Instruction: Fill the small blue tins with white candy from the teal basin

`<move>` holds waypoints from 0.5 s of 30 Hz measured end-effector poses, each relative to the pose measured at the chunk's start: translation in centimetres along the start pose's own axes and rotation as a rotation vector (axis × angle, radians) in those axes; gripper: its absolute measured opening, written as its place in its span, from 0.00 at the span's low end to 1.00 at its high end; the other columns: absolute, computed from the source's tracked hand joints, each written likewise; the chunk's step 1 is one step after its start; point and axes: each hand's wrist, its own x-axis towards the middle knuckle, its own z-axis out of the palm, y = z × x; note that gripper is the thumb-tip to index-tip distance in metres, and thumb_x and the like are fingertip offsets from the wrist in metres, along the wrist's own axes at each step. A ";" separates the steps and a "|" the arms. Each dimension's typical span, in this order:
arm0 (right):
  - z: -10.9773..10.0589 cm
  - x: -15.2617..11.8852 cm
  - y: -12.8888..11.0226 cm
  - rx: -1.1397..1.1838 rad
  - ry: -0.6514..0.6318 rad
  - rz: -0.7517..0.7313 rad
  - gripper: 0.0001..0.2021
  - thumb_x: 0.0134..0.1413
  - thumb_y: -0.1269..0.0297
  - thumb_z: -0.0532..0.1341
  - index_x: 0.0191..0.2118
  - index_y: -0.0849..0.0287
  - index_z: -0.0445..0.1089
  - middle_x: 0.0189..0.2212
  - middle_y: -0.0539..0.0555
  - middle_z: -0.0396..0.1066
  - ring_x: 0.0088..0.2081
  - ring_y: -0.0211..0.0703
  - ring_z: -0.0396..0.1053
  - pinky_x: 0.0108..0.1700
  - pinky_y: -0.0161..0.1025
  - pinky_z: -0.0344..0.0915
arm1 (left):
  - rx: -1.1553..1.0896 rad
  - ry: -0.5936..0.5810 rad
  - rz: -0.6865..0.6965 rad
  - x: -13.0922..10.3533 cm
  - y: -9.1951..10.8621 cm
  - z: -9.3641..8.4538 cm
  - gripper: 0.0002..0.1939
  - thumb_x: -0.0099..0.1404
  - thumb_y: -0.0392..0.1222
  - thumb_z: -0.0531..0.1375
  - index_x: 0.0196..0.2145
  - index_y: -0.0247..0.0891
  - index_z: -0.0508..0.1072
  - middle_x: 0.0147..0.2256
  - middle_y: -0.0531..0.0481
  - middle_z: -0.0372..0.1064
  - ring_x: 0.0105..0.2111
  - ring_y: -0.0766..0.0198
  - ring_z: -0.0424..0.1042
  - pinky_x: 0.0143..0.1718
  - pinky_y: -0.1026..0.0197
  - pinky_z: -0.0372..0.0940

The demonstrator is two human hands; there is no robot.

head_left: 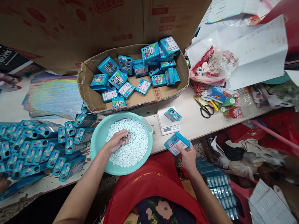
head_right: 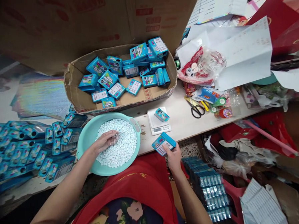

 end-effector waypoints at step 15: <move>-1.3 1.8 1.2 0.122 -0.001 0.067 0.19 0.41 0.56 0.71 0.38 0.58 0.69 0.33 0.50 0.76 0.33 0.42 0.72 0.39 0.41 0.70 | 0.877 -0.154 0.407 3.0 8.5 14.3 0.06 0.60 0.37 0.56 0.32 0.37 0.72 0.29 0.48 0.70 0.27 0.64 0.69 0.29 0.63 0.62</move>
